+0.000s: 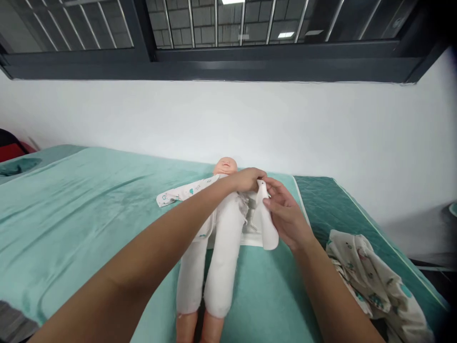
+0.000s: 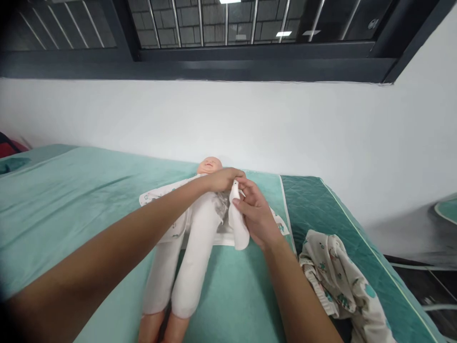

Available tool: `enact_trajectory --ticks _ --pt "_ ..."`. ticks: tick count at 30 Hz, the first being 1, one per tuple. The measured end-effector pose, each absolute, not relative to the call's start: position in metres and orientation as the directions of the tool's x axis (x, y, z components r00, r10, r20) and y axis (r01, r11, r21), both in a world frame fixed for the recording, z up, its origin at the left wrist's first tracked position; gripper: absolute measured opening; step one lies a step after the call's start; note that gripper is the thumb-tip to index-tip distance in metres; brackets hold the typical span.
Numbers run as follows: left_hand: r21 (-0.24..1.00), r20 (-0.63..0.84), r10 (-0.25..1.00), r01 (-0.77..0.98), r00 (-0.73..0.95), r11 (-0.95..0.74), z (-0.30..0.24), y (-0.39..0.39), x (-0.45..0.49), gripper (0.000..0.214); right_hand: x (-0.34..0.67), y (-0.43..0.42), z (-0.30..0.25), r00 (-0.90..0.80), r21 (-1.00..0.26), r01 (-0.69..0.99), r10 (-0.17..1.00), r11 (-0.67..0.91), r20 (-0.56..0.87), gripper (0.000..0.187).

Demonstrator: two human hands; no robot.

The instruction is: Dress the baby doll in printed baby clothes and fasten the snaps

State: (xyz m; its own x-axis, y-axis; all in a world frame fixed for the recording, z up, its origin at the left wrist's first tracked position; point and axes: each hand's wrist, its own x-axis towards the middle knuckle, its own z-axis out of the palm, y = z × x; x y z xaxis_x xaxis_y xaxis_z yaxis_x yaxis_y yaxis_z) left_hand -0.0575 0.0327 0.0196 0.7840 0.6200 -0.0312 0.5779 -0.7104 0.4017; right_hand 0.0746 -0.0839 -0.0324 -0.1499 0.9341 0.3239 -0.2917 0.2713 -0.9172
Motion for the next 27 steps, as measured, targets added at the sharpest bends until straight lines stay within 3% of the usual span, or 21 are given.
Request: enact_trajectory --ticks 2,4,8,11,14,16,20,25,27 --pt "0.477 0.079 0.663 0.556 0.744 -0.681 0.027 0.040 -0.077 0.023 0.067 -0.089 -0.033 -0.240 -0.926 -0.261 0.911 0.272 0.335 0.053" --pt "0.478 0.163 0.734 0.598 0.660 -0.644 0.031 0.044 -0.096 0.020 0.060 -0.095 -0.032 -0.339 -0.942 -0.218 0.885 0.255 0.318 0.055" --pt "0.557 0.213 0.827 0.630 0.521 -0.541 0.031 0.041 -0.133 0.011 0.045 -0.110 -0.030 -0.543 -0.965 -0.126 0.799 0.228 0.260 0.046" --pt "0.586 0.298 0.892 0.673 0.339 -0.451 0.019 0.027 -0.161 0.009 0.039 -0.115 -0.035 -0.440 -0.931 -0.019 0.833 0.365 0.335 0.026" --pt "0.573 0.412 0.901 0.729 0.138 -0.374 -0.006 0.004 -0.195 0.020 0.039 -0.113 -0.045 -0.221 -0.824 0.195 0.842 0.533 0.492 0.024" --pt "0.500 0.397 0.912 0.809 0.104 -0.310 -0.026 -0.015 -0.220 0.038 0.040 -0.107 -0.051 -0.170 -0.745 0.343 0.818 0.572 0.550 0.031" --pt "0.201 0.299 0.936 0.947 0.186 -0.252 -0.064 -0.042 -0.266 0.061 0.033 -0.080 -0.052 -0.168 -0.677 0.523 0.841 0.519 0.514 0.044" --pt "0.021 0.229 0.972 0.998 0.048 -0.055 -0.073 -0.039 -0.304 0.051 0.004 -0.039 -0.034 -0.198 -0.693 0.602 0.915 0.396 0.351 0.051" --pt "-0.061 0.183 0.980 0.996 0.077 -0.067 -0.069 -0.033 -0.318 0.047 -0.005 -0.034 -0.028 -0.249 -0.665 0.635 0.919 0.393 0.306 0.052"
